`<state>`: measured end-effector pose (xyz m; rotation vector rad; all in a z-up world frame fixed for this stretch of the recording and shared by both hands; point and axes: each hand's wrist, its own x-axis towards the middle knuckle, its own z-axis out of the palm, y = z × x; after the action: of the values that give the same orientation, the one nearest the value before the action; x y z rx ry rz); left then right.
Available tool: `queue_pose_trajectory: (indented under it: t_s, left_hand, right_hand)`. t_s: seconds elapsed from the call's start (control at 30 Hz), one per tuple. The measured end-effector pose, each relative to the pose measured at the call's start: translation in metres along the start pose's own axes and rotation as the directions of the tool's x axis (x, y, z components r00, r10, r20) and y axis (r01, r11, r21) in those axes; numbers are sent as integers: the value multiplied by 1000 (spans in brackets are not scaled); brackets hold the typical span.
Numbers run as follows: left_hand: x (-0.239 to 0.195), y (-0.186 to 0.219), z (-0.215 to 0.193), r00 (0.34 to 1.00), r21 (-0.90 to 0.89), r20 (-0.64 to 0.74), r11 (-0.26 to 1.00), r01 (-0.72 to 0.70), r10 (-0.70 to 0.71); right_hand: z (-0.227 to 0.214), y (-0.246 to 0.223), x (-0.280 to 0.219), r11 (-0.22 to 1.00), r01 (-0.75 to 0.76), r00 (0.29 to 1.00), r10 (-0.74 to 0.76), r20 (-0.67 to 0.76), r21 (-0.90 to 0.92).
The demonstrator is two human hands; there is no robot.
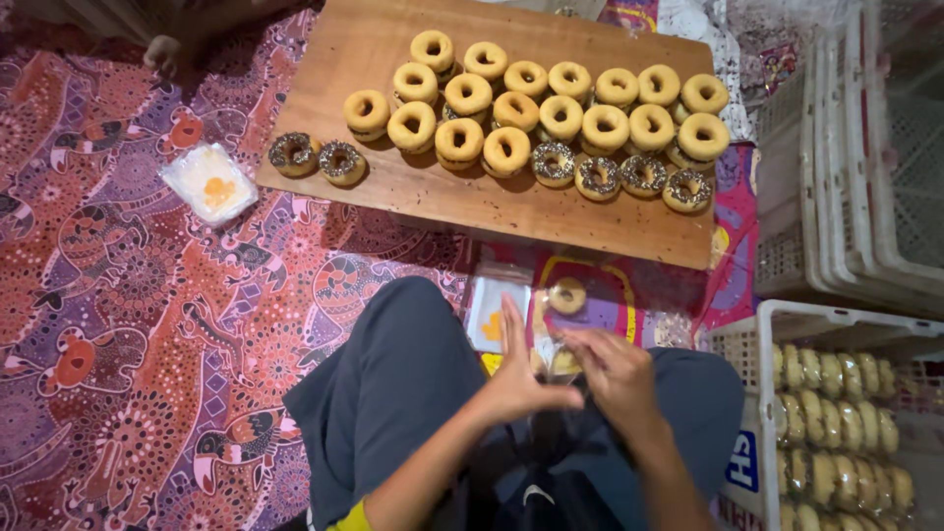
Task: The person sits on the floor and packs donuts into small plastic bags. They pick up donuts from a wooden board, place them into bags, and then put the filled bags into a white crate.
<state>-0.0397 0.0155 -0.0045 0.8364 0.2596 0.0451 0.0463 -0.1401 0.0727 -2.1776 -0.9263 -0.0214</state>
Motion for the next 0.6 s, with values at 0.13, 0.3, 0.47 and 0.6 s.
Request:
queue_pose_trajectory:
  t_s: [0.13, 0.3, 0.47, 0.6]
  left_hand:
    - [-16, 2, -1, 945, 458, -48, 848, -267, 324]
    - [-22, 0, 1, 994, 160, 12, 981, -113, 112]
    - [-54, 33, 21, 964, 735, 262, 657, -170, -44]
    - [-68, 90, 23, 948, 666, 281, 681, -306, 150]
  right_hand:
    - [-6, -18, 8, 966, -254, 961, 247, 127, 47]
    - [-26, -39, 6, 905, 367, 929, -342, 143, -216]
    - [-32, -9, -3, 761, 614, 772, -522, 363, -212]
    - [-39, 45, 10, 816, 331, 941, -250, 226, -473]
